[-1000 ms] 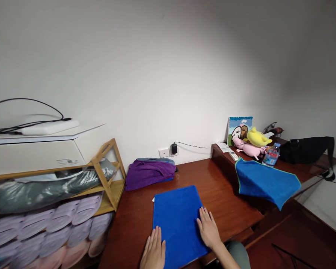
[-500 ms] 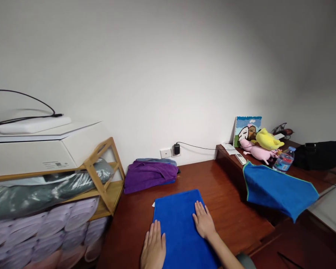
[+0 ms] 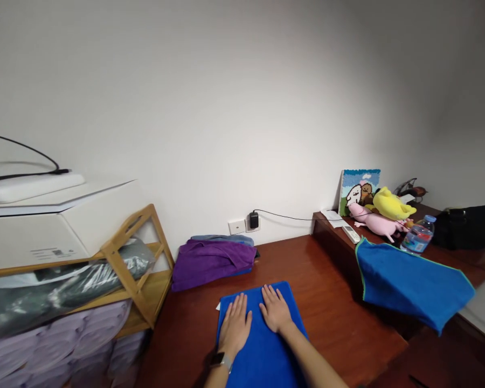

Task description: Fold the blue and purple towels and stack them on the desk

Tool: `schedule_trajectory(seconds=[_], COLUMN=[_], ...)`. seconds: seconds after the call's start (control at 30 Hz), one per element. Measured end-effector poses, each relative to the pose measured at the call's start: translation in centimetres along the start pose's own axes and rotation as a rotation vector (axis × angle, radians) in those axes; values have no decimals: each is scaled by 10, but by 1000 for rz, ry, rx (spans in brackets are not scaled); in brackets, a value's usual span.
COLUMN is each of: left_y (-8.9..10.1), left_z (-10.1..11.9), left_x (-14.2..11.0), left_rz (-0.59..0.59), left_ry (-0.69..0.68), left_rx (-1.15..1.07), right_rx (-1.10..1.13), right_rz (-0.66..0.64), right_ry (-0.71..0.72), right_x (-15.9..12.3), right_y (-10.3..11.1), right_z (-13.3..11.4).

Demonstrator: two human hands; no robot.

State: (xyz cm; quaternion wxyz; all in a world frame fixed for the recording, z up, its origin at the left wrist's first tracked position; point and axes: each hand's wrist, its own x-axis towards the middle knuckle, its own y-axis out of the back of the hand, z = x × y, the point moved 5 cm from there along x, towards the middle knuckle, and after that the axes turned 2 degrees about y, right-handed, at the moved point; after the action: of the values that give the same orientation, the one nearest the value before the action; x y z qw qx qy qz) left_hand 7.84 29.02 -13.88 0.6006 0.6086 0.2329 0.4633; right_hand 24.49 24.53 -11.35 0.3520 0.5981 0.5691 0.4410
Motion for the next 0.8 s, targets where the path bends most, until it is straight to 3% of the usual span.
schedule_trajectory(seconds=[0.13, 0.27, 0.4, 0.5, 0.63, 0.7, 0.8], left_y=[-6, -3, 13, 21, 9, 1, -2], left_z=[-44, -56, -38, -9, 20, 12, -25], left_x=[-21, -40, -36, -19, -7, -9, -17], left_rz=[110, 119, 126, 125, -13, -34, -8], left_ry=[185, 231, 123, -21, -132, -80, 17], left_rx=[48, 59, 67, 48, 0, -10, 6], right_rx=[-47, -78, -89, -28, 34, 34, 0], right_rz=[-29, -51, -7, 50, 21, 7, -18], right_ry=[-136, -228, -203, -41, 126, 89, -39], right_x=[-11, -19, -21, -20, -19, -19, -23], right_y=[18, 38, 39, 24, 1, -1, 12], right_z=[50, 70, 47, 6, -33, -27, 7])
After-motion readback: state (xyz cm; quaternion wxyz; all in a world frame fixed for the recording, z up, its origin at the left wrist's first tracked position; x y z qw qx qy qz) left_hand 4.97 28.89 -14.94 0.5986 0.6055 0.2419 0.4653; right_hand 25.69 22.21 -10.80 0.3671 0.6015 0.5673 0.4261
